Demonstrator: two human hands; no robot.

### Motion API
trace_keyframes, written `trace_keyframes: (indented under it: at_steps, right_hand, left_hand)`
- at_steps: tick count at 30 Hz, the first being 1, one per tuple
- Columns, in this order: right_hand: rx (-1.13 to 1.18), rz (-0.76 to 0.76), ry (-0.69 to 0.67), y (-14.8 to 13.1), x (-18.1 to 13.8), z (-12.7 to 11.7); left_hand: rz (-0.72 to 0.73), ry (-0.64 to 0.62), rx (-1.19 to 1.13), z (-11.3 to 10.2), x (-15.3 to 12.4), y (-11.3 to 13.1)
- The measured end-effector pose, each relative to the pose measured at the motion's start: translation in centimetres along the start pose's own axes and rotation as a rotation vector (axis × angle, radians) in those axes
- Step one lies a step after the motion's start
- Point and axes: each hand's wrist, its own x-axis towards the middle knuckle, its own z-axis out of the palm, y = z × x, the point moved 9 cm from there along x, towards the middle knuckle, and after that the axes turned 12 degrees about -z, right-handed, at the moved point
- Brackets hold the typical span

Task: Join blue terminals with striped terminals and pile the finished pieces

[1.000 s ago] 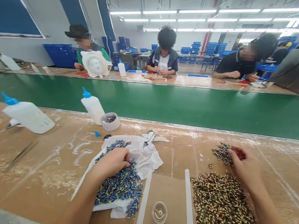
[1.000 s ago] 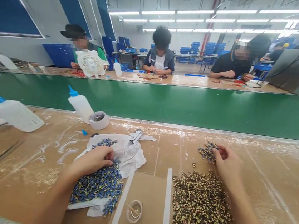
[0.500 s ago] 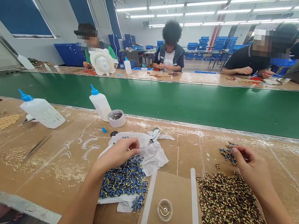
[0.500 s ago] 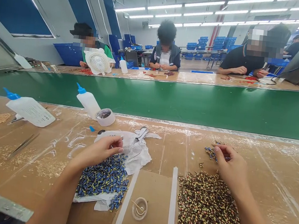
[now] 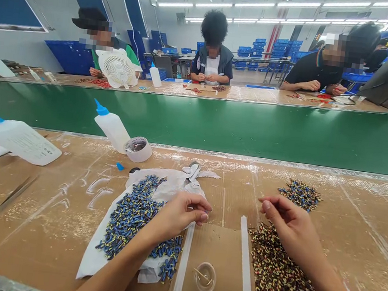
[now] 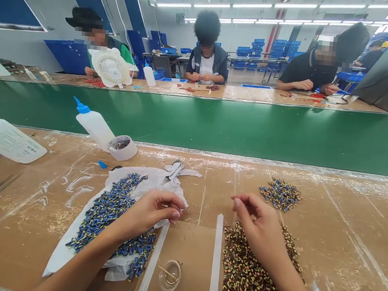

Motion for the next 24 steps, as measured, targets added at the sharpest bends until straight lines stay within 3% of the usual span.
trace_keyframes:
  at_steps: [6,10,17,24]
  right_hand:
    - [0.076,-0.100,-0.376,-4.0,-2.4,6.3]
    - [0.086,-0.130,-0.537,-5.6,-4.1,9.2]
    - [0.245,-0.209,-0.605,-7.7,-5.8,12.1]
    - [0.229,-0.175,-0.554,-7.0,-6.0,13.1]
  left_hand:
    - [-0.004,-0.006,0.034,0.6,0.5,-0.5]
    - [-0.017,0.004,0.102,1.2,0.5,-0.6]
    - [0.026,-0.013,0.140,2.5,0.8,-0.6]
    - [0.002,-0.054,0.030,3.3,1.0,-1.1]
